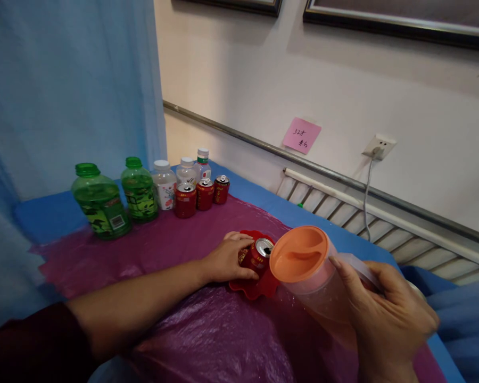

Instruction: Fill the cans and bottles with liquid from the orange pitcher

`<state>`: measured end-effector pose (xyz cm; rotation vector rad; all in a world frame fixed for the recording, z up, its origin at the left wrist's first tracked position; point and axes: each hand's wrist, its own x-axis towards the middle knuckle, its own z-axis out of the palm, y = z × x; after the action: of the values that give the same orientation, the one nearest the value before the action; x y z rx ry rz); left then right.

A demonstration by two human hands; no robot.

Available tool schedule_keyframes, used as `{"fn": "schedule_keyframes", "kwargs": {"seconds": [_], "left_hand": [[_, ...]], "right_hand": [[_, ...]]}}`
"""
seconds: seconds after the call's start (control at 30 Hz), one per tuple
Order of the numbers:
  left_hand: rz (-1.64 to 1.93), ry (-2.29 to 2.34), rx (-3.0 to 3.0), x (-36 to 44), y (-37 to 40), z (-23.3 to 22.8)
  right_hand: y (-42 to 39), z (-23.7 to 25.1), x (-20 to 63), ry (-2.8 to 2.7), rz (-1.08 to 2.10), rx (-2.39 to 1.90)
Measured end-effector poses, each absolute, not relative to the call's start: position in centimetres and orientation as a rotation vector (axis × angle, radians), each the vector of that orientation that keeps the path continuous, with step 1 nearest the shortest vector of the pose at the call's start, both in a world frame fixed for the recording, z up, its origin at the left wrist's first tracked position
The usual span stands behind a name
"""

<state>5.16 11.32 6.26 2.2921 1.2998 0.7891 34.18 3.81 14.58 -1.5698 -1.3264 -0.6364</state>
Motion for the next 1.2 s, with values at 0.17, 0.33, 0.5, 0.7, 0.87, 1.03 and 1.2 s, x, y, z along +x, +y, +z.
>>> {"fn": "schedule_keyframes", "kwargs": {"seconds": [0.17, 0.33, 0.5, 0.7, 0.87, 1.03, 1.2], "left_hand": [[0.788, 1.293, 2.301, 5.14, 11.25, 6.37], [0.791, 1.296, 2.294, 5.18, 11.23, 6.40], [0.773, 1.298, 2.298, 5.15, 11.31, 6.37], [0.780, 1.279, 2.306, 5.16, 11.40, 6.25], [0.792, 1.294, 2.302, 5.24, 11.33, 6.27], [0.803, 1.288, 2.299, 5.22, 11.32, 6.27], [0.808, 1.304, 2.290, 5.30, 11.31, 6.27]], "right_hand": [[4.00, 14.54, 34.21, -1.302, -0.654, -1.536], [4.15, 14.40, 34.42, -1.303, -0.662, -1.523], [4.06, 14.36, 34.47, -1.291, -0.680, -1.551], [3.77, 14.59, 34.21, -1.324, -0.617, -1.576], [3.81, 14.56, 34.20, -1.315, -0.617, -1.557], [3.80, 14.56, 34.09, -1.328, -0.618, -1.533], [3.84, 14.62, 34.01, -1.316, -0.614, -1.510]]}}
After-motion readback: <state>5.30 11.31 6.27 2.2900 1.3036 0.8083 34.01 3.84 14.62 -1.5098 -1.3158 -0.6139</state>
